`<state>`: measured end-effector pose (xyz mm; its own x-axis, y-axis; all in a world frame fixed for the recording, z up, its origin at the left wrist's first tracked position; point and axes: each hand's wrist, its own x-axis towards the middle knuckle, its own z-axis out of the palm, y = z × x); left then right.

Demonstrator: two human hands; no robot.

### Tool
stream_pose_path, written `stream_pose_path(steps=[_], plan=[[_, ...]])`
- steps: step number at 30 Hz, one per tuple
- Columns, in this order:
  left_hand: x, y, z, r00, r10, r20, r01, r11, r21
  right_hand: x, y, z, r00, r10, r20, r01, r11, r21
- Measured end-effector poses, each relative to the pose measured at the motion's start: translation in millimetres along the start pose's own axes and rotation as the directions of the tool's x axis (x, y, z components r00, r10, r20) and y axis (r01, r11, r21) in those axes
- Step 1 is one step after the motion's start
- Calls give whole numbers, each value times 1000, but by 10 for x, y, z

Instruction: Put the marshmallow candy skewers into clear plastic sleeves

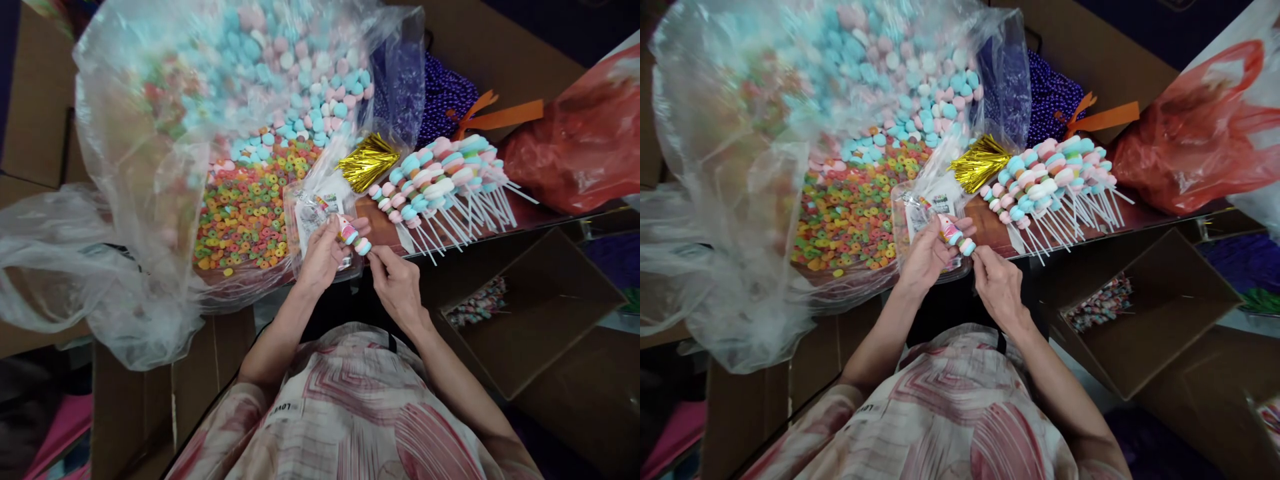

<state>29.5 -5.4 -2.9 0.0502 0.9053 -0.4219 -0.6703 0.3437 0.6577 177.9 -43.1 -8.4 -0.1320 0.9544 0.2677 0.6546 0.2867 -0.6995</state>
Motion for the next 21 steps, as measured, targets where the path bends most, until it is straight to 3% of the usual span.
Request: stream_pose_path(steps=[5, 10, 18, 21], plan=[[-50, -49, 47, 999, 47, 18, -47, 999, 21, -6, -47, 67, 995, -83, -50, 77, 991, -113], [-86, -47, 59, 1000, 15, 21, -16, 998, 59, -7, -81, 147, 989, -122, -89, 107, 982, -157], [-155, -100, 32, 985, -65, 157, 49, 994, 103, 84, -140, 164, 991, -43, -128, 60, 989, 135], [-142, -52, -14, 989, -64, 137, 51, 994, 98, 107, -136, 140, 992, 2, -128, 20, 985, 169]])
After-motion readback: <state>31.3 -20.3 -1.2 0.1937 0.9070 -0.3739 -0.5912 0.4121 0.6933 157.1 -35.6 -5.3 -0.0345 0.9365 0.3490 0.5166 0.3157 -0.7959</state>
